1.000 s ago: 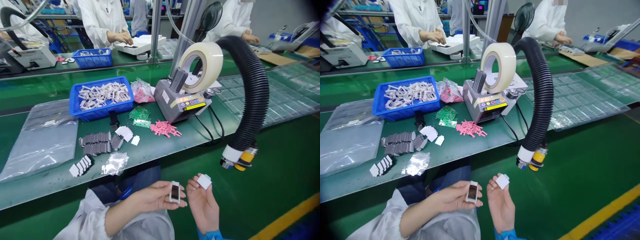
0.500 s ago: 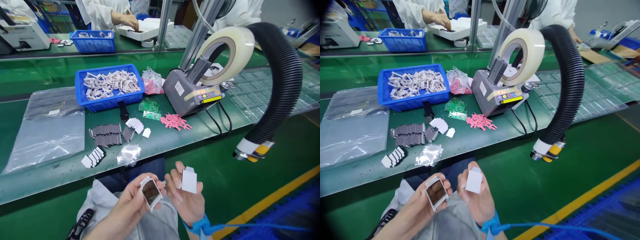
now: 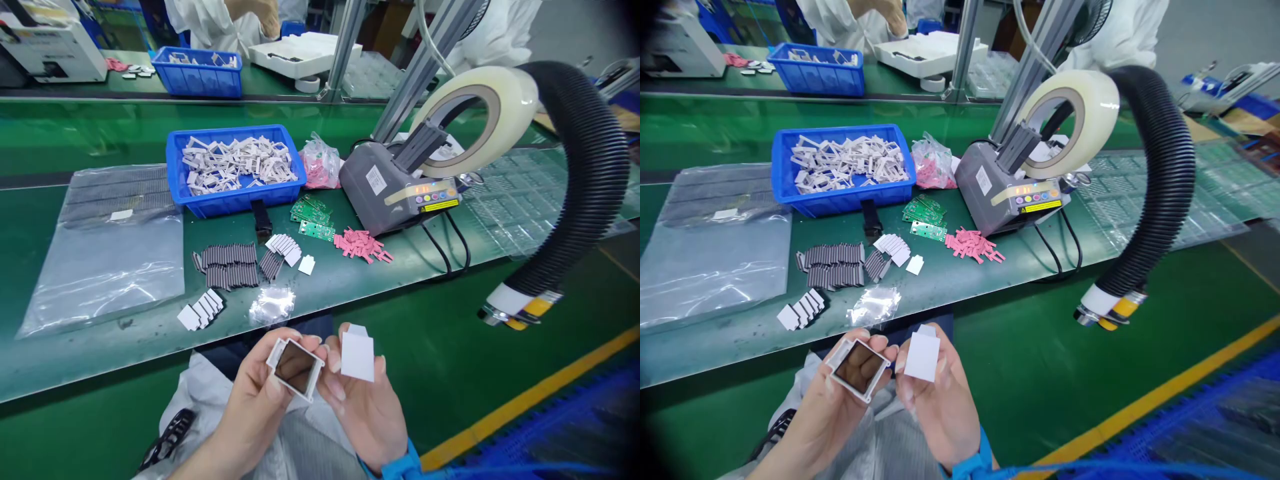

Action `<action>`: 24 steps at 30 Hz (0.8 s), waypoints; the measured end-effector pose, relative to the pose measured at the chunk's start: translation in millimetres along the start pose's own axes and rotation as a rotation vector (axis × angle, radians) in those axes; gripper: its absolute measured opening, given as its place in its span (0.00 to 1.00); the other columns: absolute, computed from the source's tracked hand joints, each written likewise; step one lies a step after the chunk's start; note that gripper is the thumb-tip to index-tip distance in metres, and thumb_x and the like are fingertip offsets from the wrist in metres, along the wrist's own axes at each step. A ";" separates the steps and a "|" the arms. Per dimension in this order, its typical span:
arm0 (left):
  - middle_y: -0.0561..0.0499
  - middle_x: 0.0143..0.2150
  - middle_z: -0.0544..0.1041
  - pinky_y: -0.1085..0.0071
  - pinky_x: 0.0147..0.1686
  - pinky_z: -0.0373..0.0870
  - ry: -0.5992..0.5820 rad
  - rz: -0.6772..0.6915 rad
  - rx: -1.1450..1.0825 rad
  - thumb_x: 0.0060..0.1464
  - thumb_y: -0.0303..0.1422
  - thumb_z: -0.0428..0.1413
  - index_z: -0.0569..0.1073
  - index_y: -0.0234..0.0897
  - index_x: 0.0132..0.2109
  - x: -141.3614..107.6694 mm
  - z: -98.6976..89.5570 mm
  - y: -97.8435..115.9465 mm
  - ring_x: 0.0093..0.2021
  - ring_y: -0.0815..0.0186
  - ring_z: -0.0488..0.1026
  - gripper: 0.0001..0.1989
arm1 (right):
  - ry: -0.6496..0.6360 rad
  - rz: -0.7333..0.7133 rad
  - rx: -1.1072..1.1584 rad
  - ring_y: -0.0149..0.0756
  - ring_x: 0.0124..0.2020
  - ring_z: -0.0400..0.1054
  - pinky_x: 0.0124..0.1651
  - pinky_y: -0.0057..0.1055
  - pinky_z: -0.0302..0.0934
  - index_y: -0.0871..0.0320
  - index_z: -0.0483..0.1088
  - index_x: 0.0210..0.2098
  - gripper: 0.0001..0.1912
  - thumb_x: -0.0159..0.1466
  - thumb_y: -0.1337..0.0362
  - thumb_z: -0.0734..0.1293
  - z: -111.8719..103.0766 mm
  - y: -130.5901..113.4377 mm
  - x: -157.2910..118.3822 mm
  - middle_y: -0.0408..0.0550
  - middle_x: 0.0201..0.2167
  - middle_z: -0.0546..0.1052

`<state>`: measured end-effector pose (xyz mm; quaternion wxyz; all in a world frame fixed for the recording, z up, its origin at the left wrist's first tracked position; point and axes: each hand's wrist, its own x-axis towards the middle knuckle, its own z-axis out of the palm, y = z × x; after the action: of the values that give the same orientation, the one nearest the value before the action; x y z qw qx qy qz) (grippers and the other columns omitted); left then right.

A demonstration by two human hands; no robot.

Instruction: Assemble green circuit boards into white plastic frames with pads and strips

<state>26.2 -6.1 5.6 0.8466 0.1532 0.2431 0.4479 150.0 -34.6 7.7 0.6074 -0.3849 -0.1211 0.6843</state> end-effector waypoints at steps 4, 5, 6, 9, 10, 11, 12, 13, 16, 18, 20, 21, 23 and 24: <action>0.55 0.40 0.83 0.79 0.39 0.73 -0.013 0.038 0.003 0.44 0.38 0.65 0.79 0.48 0.41 -3.3 0.4 0.7 0.43 0.67 0.79 0.14 | 0.055 -0.288 -0.273 0.26 0.20 0.59 0.24 0.25 0.58 0.49 0.74 0.36 0.19 0.53 0.44 0.70 -2.2 -2.5 -5.5 0.43 0.24 0.72; 0.55 0.41 0.83 0.78 0.40 0.73 -0.020 0.055 0.003 0.44 0.38 0.65 0.79 0.48 0.42 -3.8 -0.3 0.0 0.43 0.66 0.79 0.14 | 0.073 -0.391 -0.379 0.28 0.22 0.61 0.26 0.27 0.60 0.48 0.75 0.37 0.17 0.54 0.45 0.70 -2.0 -3.8 -7.2 0.44 0.24 0.73; 0.54 0.43 0.82 0.76 0.41 0.73 -0.032 0.073 0.006 0.45 0.38 0.65 0.78 0.48 0.43 -4.1 -1.4 -0.9 0.45 0.64 0.78 0.14 | 0.088 -0.496 -0.494 0.30 0.24 0.63 0.28 0.29 0.61 0.47 0.76 0.37 0.15 0.55 0.47 0.70 -1.3 -5.5 -9.0 0.44 0.25 0.74; 0.53 0.46 0.81 0.73 0.45 0.72 -0.058 0.113 0.047 0.47 0.36 0.64 0.78 0.48 0.45 -4.0 -5.4 -3.4 0.47 0.62 0.77 0.15 | 0.093 -0.816 -0.834 0.36 0.30 0.66 0.32 0.33 0.62 0.43 0.76 0.42 0.12 0.58 0.52 0.69 2.3 -11.4 -14.6 0.46 0.29 0.77; 0.52 0.46 0.81 0.73 0.46 0.72 -0.064 0.115 0.066 0.47 0.36 0.64 0.78 0.48 0.45 -3.9 -6.2 -3.9 0.48 0.61 0.77 0.15 | 0.086 -0.901 -0.951 0.37 0.31 0.66 0.32 0.33 0.62 0.43 0.75 0.44 0.13 0.59 0.54 0.69 3.4 -13.3 -16.2 0.46 0.31 0.78; 0.52 0.47 0.81 0.72 0.46 0.72 -0.065 0.118 0.080 0.47 0.36 0.64 0.78 0.49 0.45 -3.7 -6.3 -4.2 0.48 0.62 0.77 0.15 | 0.073 -0.975 -1.069 0.37 0.31 0.66 0.32 0.33 0.62 0.42 0.74 0.46 0.15 0.59 0.56 0.69 4.3 -15.0 -17.6 0.45 0.33 0.78; 0.52 0.47 0.81 0.72 0.47 0.71 -0.065 0.123 0.093 0.47 0.36 0.64 0.78 0.49 0.45 -3.7 -5.9 -4.2 0.48 0.62 0.77 0.15 | 0.068 -1.041 -1.181 0.37 0.32 0.66 0.32 0.32 0.62 0.42 0.73 0.48 0.16 0.59 0.58 0.69 4.8 -16.4 -18.7 0.45 0.34 0.79; 0.52 0.48 0.81 0.72 0.47 0.71 -0.064 0.128 0.105 0.47 0.36 0.64 0.78 0.49 0.45 -3.7 -4.9 -4.2 0.48 0.62 0.77 0.15 | 0.068 -1.103 -1.281 0.37 0.32 0.65 0.31 0.31 0.62 0.42 0.72 0.49 0.17 0.59 0.59 0.70 5.0 -17.3 -19.5 0.44 0.35 0.79; 0.51 0.48 0.81 0.73 0.47 0.71 -0.054 0.150 0.150 0.47 0.37 0.64 0.78 0.48 0.44 -4.3 -0.8 -3.8 0.48 0.63 0.77 0.15 | 0.085 -1.186 -1.485 0.38 0.33 0.63 0.32 0.30 0.61 0.43 0.73 0.48 0.17 0.59 0.60 0.70 4.7 -18.3 -20.4 0.43 0.35 0.80; 0.50 0.47 0.81 0.73 0.47 0.71 -0.041 0.161 0.177 0.46 0.37 0.64 0.78 0.47 0.44 -4.8 0.5 -3.9 0.48 0.62 0.77 0.14 | 0.077 -1.170 -1.548 0.39 0.34 0.63 0.33 0.30 0.61 0.44 0.74 0.47 0.16 0.59 0.61 0.70 5.2 -18.6 -20.6 0.43 0.35 0.80; 0.50 0.46 0.81 0.73 0.46 0.71 -0.037 0.156 0.196 0.46 0.37 0.64 0.79 0.47 0.43 -4.8 -0.3 -4.6 0.48 0.62 0.77 0.14 | 0.064 -1.149 -1.583 0.38 0.34 0.63 0.34 0.30 0.61 0.45 0.75 0.45 0.14 0.59 0.62 0.70 6.6 -19.7 -21.2 0.43 0.36 0.80; 0.50 0.47 0.81 0.74 0.46 0.71 -0.039 0.149 0.201 0.46 0.37 0.64 0.79 0.48 0.43 -4.6 -1.3 -5.2 0.48 0.63 0.77 0.14 | 0.067 -1.157 -1.597 0.38 0.33 0.63 0.35 0.30 0.61 0.46 0.76 0.44 0.13 0.59 0.62 0.70 7.5 -20.5 -21.6 0.43 0.36 0.80; 0.50 0.48 0.80 0.75 0.47 0.71 -0.052 0.145 0.203 0.46 0.38 0.64 0.78 0.48 0.44 -3.8 -3.5 -6.7 0.47 0.64 0.77 0.15 | 0.079 -1.167 -1.642 0.37 0.33 0.64 0.35 0.30 0.62 0.47 0.77 0.42 0.10 0.59 0.62 0.70 9.4 -22.4 -22.4 0.43 0.35 0.80; 0.50 0.48 0.80 0.75 0.47 0.70 -0.060 0.150 0.199 0.47 0.38 0.64 0.78 0.48 0.45 -3.2 -4.3 -7.5 0.48 0.65 0.77 0.15 | 0.075 -1.178 -1.667 0.37 0.33 0.64 0.35 0.31 0.62 0.48 0.77 0.40 0.09 0.60 0.63 0.70 10.1 -23.4 -22.6 0.43 0.35 0.80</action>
<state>27.4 -12.7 -0.7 0.7983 0.2675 0.2488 0.4788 159.6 -47.0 37.9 0.3898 -0.5857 -0.7096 -0.0377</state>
